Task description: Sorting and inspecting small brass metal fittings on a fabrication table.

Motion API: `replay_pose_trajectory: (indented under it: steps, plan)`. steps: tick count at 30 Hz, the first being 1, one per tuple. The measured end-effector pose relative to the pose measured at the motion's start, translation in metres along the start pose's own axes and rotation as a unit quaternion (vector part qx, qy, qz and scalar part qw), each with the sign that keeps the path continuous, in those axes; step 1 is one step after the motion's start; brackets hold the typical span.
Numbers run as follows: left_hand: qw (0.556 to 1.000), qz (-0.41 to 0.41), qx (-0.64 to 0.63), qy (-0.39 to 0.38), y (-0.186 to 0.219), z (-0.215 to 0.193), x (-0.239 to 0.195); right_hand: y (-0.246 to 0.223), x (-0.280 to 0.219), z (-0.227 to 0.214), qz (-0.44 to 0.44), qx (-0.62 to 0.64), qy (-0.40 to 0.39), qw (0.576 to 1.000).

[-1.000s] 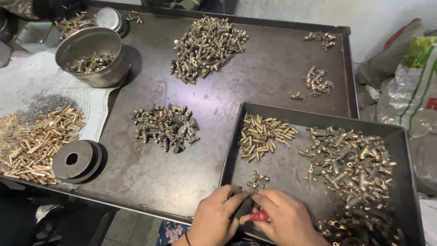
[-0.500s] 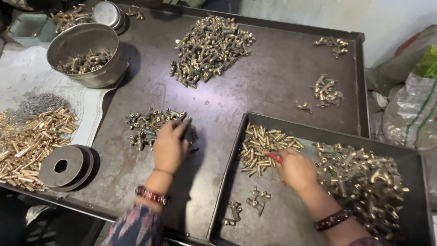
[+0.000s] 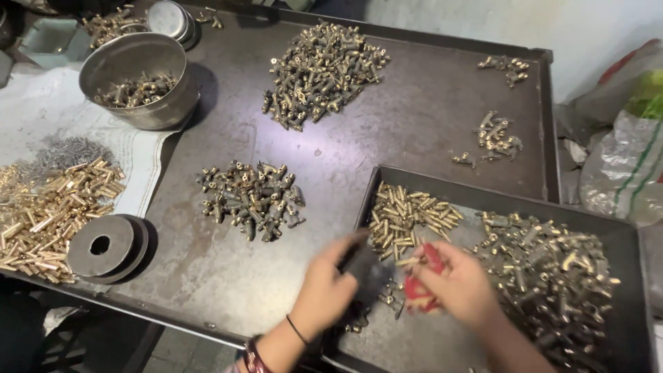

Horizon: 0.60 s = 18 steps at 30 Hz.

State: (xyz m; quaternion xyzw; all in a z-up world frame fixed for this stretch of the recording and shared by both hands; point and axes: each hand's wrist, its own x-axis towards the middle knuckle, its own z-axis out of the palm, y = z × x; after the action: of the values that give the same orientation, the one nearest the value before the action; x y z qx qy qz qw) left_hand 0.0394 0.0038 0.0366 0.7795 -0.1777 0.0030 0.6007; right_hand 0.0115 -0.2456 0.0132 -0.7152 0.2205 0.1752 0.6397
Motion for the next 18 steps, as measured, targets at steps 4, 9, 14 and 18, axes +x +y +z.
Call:
replay_pose_trajectory:
  steps: [4, 9, 14, 18]
  plan:
    - [0.948, -0.251, -0.178, -0.081, 0.021, 0.023, -0.041, 0.028, -0.048, 0.022, -0.049, 0.117, -0.062, 0.990]
    - [0.955, -0.123, -0.262, -0.067, 0.007, 0.022, -0.074, 0.069, -0.072, 0.022, -0.108, 0.162, 0.032, 0.980]
    - [0.854, -0.301, -0.414, -0.093, 0.002, 0.025, -0.109, 0.017, -0.128, 0.061, -0.508, -0.105, 0.140, 0.844]
    - [0.788, -0.364, -0.483, -0.112, -0.012, 0.026, -0.127, 0.036, -0.124, 0.056, -0.513, -0.249, 0.090, 0.817]
